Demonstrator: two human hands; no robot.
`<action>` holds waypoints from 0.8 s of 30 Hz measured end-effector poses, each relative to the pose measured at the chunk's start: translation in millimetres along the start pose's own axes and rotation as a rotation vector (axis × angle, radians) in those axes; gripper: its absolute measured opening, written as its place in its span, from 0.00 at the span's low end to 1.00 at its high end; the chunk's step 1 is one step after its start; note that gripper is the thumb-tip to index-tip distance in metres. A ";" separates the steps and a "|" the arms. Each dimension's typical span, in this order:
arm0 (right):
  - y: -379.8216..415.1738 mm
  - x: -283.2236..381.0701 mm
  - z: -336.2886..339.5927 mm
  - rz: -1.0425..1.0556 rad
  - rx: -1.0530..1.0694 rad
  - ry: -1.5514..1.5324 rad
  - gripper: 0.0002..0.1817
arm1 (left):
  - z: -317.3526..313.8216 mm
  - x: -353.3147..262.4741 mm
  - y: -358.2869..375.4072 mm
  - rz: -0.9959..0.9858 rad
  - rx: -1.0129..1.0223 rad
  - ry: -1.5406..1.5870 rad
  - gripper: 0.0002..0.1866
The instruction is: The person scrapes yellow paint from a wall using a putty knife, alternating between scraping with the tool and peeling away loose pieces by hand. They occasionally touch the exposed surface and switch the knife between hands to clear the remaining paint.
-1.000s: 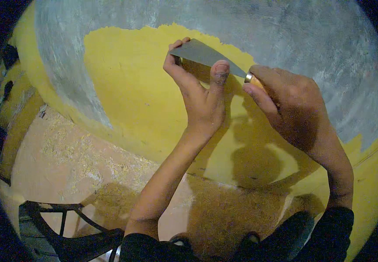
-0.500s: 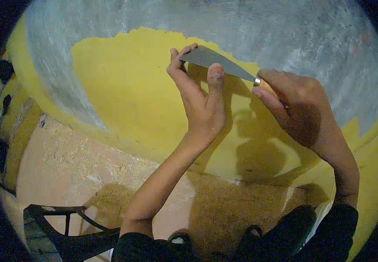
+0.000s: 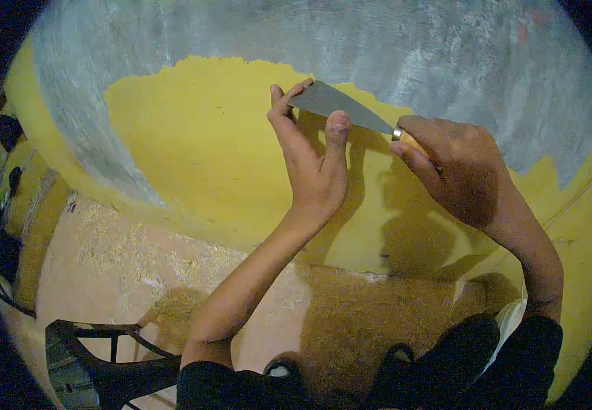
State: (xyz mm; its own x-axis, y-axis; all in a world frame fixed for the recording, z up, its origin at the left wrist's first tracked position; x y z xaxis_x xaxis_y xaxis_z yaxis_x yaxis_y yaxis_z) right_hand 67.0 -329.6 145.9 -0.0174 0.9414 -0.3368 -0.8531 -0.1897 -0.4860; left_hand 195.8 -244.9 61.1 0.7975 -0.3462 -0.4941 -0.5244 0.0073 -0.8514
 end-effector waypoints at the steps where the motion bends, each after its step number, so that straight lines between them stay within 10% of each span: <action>1: 2.9 -1.9 -0.2 -0.004 0.000 -0.001 0.12 | -1.8 -0.6 1.8 0.006 0.004 -0.024 0.29; 17: 41.4 -22.5 4.6 -0.054 0.098 0.033 0.12 | -31.1 -15.2 23.3 -0.033 0.139 -0.154 0.25; 24: 81.5 -47.6 -0.8 -0.261 0.122 -0.241 0.11 | -14.4 14.0 18.8 -0.343 0.210 -0.478 0.36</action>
State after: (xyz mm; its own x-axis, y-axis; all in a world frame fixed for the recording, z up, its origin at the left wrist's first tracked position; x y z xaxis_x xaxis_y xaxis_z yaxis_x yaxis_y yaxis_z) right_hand -1.3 -390.2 121.7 0.0996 0.9950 -0.0079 -0.9007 0.0868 -0.4258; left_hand 192.8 -263.2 40.7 0.9809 0.0962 -0.1692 -0.1838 0.1717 -0.9678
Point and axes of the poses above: each hand's wrist, its own y-axis away from the middle knuckle, its own z-axis out of the back of the hand, x = y × z, the point moved 5 cm from there along -y, towards the middle knuckle, and after that the axes turned 5 degrees about x, right-handed, at the moved point
